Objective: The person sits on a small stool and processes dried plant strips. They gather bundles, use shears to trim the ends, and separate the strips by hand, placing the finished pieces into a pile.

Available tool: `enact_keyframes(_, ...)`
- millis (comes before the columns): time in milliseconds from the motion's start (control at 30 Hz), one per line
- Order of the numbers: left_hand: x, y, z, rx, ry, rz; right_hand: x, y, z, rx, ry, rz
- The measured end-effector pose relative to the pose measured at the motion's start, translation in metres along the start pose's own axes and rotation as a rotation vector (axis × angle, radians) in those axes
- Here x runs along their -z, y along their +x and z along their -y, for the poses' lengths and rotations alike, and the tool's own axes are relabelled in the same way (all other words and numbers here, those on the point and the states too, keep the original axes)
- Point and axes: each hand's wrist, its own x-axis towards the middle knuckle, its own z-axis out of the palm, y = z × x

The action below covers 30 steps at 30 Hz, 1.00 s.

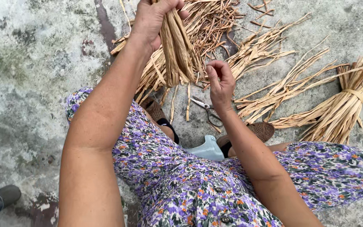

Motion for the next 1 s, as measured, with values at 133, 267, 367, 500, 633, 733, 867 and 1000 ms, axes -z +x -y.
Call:
enact_keyframes(133,-0.014,0.01,0.017,0.046,0.005,-0.016,-0.013,0.039,0.088,0.181,-0.272,0.061)
enact_keyframes(267,-0.029,0.009,0.029,0.09,0.04,0.001,-0.025,0.059,0.109,0.016,-0.36,0.08)
enact_keyframes(367,-0.033,0.008,0.026,0.108,0.043,0.017,-0.027,0.062,0.099,-0.028,-0.366,0.089)
enact_keyframes(500,-0.03,0.003,0.019,0.086,-0.017,0.078,-0.024,0.047,0.083,-0.183,-0.405,0.144)
enact_keyframes(633,-0.03,0.001,0.018,0.114,-0.014,0.085,-0.017,0.023,0.08,-0.316,-0.365,0.213)
enact_keyframes(733,-0.032,-0.007,0.021,0.131,0.021,0.062,-0.007,0.012,0.085,-0.341,-0.338,0.23)
enact_keyframes(867,-0.046,-0.02,0.023,0.103,0.074,0.042,0.001,0.022,0.09,-0.151,-0.02,0.202)
enact_keyframes(1000,-0.064,-0.043,0.038,0.1,-0.027,0.17,-0.015,0.026,0.076,-0.214,0.104,0.353)
